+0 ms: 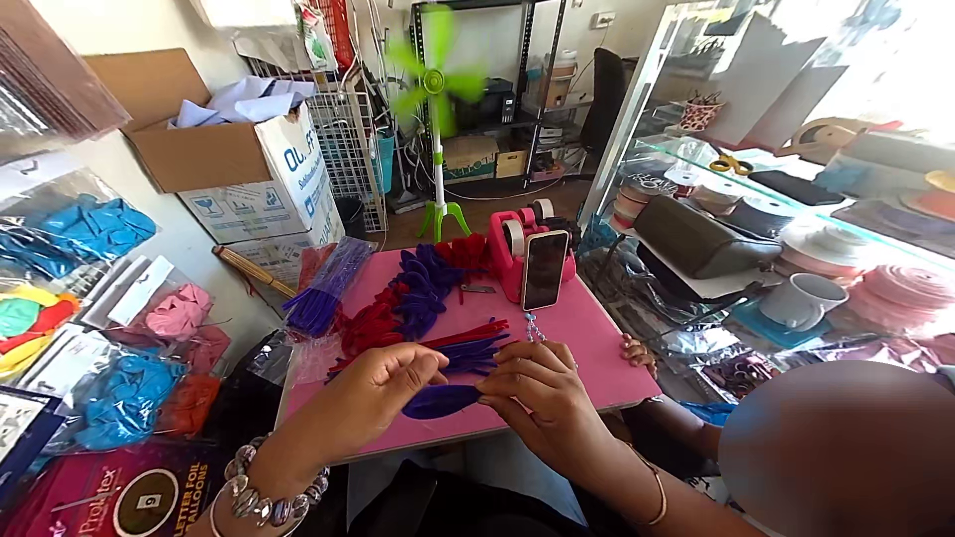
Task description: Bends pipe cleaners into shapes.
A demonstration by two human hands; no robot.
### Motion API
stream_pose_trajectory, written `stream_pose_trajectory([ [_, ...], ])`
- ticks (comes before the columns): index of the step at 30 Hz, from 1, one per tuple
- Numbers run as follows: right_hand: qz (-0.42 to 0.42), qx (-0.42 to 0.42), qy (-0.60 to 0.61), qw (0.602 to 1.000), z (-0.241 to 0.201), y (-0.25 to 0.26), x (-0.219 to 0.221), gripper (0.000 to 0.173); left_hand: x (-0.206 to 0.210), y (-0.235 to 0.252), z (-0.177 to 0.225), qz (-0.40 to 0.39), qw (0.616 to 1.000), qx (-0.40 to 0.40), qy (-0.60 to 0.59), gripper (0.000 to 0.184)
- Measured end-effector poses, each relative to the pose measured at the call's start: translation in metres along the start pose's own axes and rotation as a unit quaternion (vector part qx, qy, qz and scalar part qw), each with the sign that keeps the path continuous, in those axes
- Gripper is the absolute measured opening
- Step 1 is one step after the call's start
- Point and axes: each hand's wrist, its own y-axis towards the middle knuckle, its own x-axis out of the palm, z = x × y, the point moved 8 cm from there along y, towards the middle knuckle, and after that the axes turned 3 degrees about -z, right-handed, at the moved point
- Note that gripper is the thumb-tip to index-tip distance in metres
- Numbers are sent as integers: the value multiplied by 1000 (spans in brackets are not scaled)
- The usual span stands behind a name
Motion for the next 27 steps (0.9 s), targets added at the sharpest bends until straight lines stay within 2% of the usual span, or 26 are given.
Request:
stream_pose_trajectory([
  [2, 3, 4, -2, 1000, 1, -1, -1, 16, 0, -1, -2, 17, 1000, 14, -17, 33],
  [5, 17, 21, 2, 1000, 7, -3, 0, 16, -6, -5, -4, 105, 988, 54, -96, 29],
  [6, 19, 26, 3, 999, 9, -3, 1, 16, -7, -6, -3, 130, 986, 71, -83, 29],
  [8, 14, 23, -4, 1000, 8, -3, 4, 17, -3, -7, 3, 143, 984, 96, 46, 35],
  [11, -2, -15, -46, 999, -6, 1, 7, 17, 20, -3, 16, 68, 953, 102, 278, 39],
  [13, -3, -39, -77, 996, -13, 3, 7, 16, 33, 2, 15, -11, 948, 77, 308, 34],
  [16, 0, -62, -112, 992, -18, 2, 6, 13, 38, 7, 5, -89, 964, 23, 249, 32],
  [19, -9, -76, -129, 989, -20, -2, 8, 10, 45, 6, -8, -150, 981, -36, 120, 31],
  [21, -20, -84, -138, 987, -21, -3, 11, 10, 51, 4, -16, -161, 984, -50, 58, 29],
  [27, -41, -86, -119, 988, -20, -8, 20, 11, 57, -6, -34, -147, 985, -85, -12, 26],
])
